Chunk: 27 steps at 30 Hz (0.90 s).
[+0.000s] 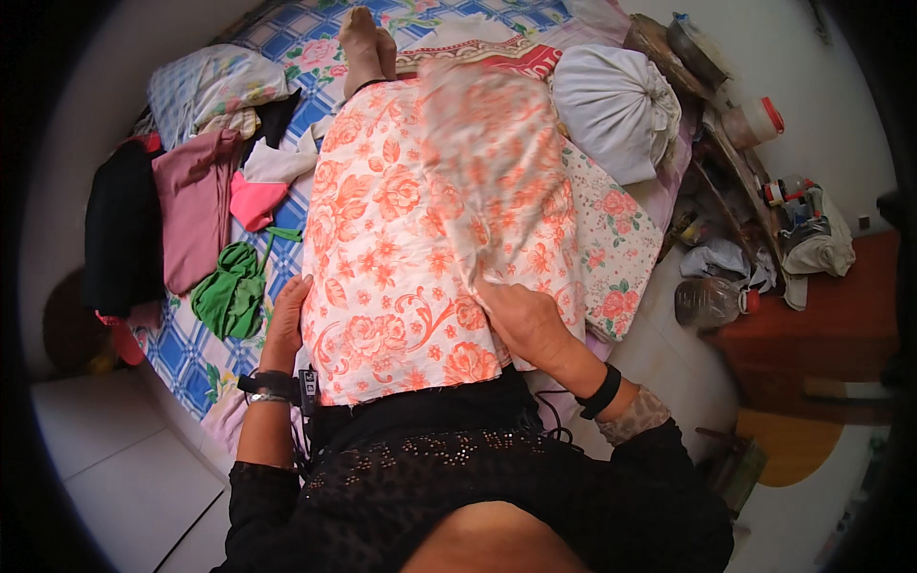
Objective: The person folds a floral-patterned cloth on a bed. They smooth the fabric, fold it in half multiple times, and adjust the edges to create a neat rectangular bundle.
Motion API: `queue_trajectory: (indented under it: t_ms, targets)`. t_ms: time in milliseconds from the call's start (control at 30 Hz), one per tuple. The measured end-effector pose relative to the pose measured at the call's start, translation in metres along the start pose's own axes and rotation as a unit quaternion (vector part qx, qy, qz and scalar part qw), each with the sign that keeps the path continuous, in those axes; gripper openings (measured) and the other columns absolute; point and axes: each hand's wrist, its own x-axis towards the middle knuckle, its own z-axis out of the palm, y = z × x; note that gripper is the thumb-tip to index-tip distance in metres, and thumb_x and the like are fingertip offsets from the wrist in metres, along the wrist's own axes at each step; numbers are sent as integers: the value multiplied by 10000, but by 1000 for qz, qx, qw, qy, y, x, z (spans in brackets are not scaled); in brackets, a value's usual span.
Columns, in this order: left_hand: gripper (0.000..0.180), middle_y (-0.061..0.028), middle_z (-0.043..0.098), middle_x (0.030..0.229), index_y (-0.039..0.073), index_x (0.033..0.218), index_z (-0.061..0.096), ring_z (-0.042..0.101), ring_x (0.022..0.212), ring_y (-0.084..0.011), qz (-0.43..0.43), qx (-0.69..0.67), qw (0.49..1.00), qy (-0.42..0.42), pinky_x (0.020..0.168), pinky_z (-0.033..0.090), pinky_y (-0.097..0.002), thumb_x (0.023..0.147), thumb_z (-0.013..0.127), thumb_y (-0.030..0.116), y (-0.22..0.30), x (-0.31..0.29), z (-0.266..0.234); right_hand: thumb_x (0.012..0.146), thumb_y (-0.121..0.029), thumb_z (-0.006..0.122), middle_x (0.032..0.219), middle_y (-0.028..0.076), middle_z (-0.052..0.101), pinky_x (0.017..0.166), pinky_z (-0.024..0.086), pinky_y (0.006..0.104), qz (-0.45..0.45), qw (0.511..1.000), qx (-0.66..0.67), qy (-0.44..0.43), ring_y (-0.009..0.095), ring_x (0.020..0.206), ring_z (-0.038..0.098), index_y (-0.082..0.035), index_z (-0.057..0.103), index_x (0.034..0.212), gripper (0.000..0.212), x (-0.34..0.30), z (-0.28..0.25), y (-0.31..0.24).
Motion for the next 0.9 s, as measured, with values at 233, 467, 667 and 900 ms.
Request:
queue_trajectory:
  t_ms: [233, 467, 667, 900]
  targets:
    - [320, -44, 687, 989, 26, 1179, 591, 661, 867, -135, -15, 133, 990, 49, 799, 539, -281, 915, 684, 182, 11, 0, -9, 858, -106, 614, 957, 147, 661, 684, 522, 433, 69, 993, 67, 62, 327, 852, 646, -41, 546, 1304, 455, -17, -20, 25]
    - [462, -73, 617, 1148, -11, 1313, 521, 592, 1026, -152, 246, 350, 903, 39, 904, 470, -284, 908, 663, 160, 99, 3, 44, 844, -116, 639, 1050, 165, 650, 739, 530, 421, 66, 996, 51, 25, 331, 903, 642, -49, 469, 1398, 583, -26, 6, -5]
    - [528, -123, 598, 1272, -3, 1347, 500, 572, 1183, -187, 94, 341, 927, -128, 981, 454, -311, 903, 682, 215, 113, 15, 158, 867, -115, 622, 1151, 154, 659, 747, 539, 393, 193, 976, 99, -12, 301, 894, 661, -98, 435, 1449, 612, -40, 2, -2]
    - [597, -141, 530, 1353, -17, 1355, 495, 488, 1247, -251, 203, 447, 869, 59, 1051, 373, -368, 888, 699, 293, 83, 47, 98, 931, -132, 625, 1166, 67, 653, 854, 494, 283, 266, 911, 315, -22, 97, 968, 587, -40, 435, 1458, 567, -62, -29, 56]
